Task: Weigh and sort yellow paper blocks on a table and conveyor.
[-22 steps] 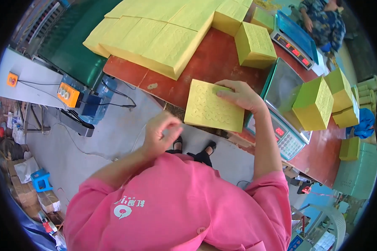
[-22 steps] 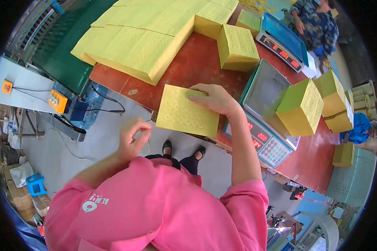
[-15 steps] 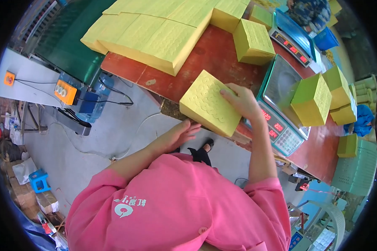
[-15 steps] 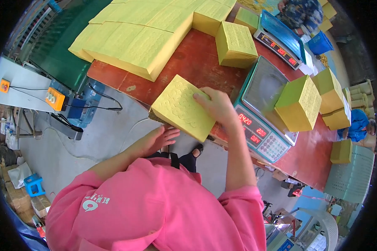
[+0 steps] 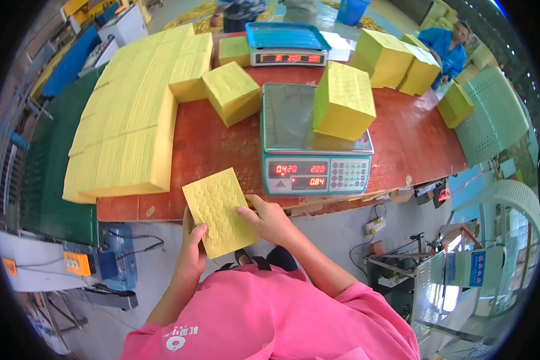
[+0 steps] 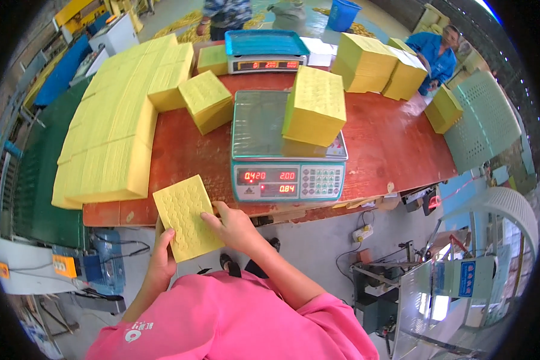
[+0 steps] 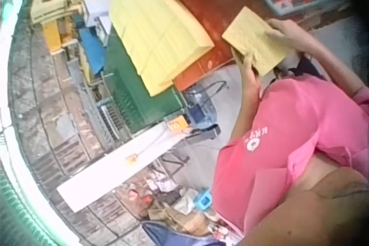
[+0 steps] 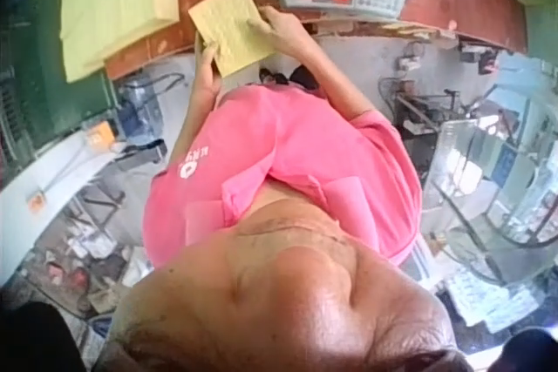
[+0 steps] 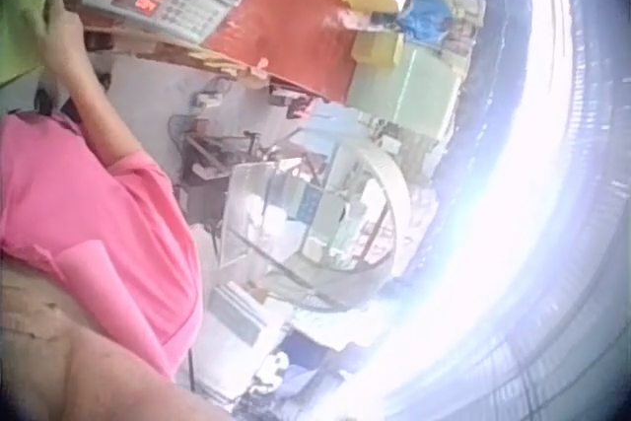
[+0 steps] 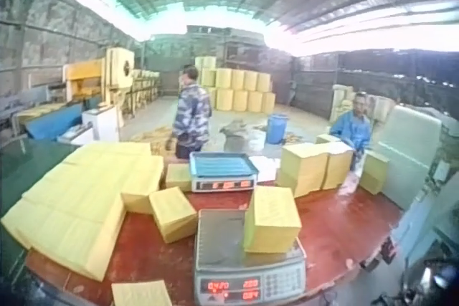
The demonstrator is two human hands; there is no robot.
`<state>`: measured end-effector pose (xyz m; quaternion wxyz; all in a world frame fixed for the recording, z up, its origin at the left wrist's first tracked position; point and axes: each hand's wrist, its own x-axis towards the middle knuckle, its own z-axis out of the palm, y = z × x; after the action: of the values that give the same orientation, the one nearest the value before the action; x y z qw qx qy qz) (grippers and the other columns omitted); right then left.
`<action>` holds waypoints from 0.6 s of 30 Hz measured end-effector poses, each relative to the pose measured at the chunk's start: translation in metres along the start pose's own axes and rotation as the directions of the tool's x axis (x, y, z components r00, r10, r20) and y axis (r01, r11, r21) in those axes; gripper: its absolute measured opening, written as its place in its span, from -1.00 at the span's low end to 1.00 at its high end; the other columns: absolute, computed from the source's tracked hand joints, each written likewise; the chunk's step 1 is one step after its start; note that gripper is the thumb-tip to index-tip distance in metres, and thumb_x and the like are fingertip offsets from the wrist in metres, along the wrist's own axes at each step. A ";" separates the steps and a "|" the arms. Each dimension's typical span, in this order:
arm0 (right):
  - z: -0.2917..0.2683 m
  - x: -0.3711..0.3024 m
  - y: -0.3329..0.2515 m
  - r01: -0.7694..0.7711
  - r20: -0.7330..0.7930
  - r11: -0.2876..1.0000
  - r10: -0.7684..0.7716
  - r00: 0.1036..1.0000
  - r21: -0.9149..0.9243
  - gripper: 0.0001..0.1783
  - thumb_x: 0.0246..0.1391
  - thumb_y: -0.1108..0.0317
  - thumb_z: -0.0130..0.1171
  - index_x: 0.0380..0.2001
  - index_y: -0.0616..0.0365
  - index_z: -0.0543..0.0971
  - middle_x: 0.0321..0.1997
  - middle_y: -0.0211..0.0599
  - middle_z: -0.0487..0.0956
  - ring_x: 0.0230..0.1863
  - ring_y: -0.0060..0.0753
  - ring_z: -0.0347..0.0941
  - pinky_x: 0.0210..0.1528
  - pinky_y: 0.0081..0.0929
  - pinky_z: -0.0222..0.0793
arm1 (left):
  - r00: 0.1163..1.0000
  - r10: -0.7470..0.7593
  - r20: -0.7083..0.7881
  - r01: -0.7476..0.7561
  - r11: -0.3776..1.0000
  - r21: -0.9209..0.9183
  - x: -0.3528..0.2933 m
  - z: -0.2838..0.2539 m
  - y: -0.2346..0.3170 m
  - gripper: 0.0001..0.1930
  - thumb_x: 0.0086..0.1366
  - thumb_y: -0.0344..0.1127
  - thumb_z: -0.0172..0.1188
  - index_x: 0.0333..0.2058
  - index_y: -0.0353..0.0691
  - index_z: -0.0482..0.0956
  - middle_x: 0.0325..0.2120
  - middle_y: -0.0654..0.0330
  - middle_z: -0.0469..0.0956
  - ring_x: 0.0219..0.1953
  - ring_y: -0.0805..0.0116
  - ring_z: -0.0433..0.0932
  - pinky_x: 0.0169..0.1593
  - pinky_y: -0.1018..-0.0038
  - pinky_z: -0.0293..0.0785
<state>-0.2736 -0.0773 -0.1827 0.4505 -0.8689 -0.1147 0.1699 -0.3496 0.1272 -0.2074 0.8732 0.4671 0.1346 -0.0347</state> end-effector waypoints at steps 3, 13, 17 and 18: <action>-0.038 -0.011 0.013 -0.043 -0.019 0.938 0.053 0.998 0.345 -0.42 0.27 -0.01 0.00 0.08 0.31 0.50 0.07 0.07 0.57 0.10 -0.06 0.52 0.15 -0.31 0.36 | 0.999 -0.038 0.006 0.039 0.998 -0.055 -0.002 0.023 0.011 -0.24 0.22 -0.31 0.06 0.38 -0.17 0.00 0.26 0.11 0.24 0.30 0.22 0.26 0.32 0.24 0.24; -0.234 0.001 0.005 0.192 -0.293 0.767 -0.005 0.956 0.613 -0.47 0.29 -0.04 0.05 0.06 0.19 0.49 -0.13 -0.37 0.56 -0.23 -0.54 0.47 -0.25 -0.53 0.42 | 0.724 0.321 0.610 -0.586 0.754 0.298 0.124 0.198 0.072 -0.56 0.41 -0.14 0.06 0.16 -0.22 0.41 0.09 0.09 0.47 0.12 0.32 0.46 0.14 0.32 0.41; -0.332 0.046 0.030 0.284 -0.384 0.686 -0.008 0.923 0.670 -0.56 0.28 0.05 0.08 -0.06 0.25 0.55 -0.35 -0.42 0.55 -0.42 -0.58 0.44 -0.42 -0.58 0.36 | 0.833 -0.039 0.552 0.075 0.996 -0.042 0.200 0.317 0.099 -0.53 0.36 -0.06 0.12 0.14 -0.18 0.44 0.03 0.14 0.52 0.04 0.31 0.51 0.10 0.26 0.43; -0.344 0.062 0.039 0.272 -0.372 0.661 0.013 0.928 0.700 -0.57 0.29 0.07 0.07 -0.08 0.26 0.55 -0.34 -0.38 0.57 -0.42 -0.56 0.46 -0.40 -0.56 0.40 | 0.825 -0.133 0.549 0.077 0.989 0.124 0.214 0.334 0.103 -0.46 0.30 0.03 0.16 0.15 -0.16 0.44 0.03 0.14 0.52 0.04 0.30 0.51 0.11 0.25 0.41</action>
<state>-0.0781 -0.3332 -0.0422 0.7876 -0.6158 -0.0176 0.0136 -0.0572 -0.0765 -0.0057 0.8478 0.4703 -0.1011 -0.2233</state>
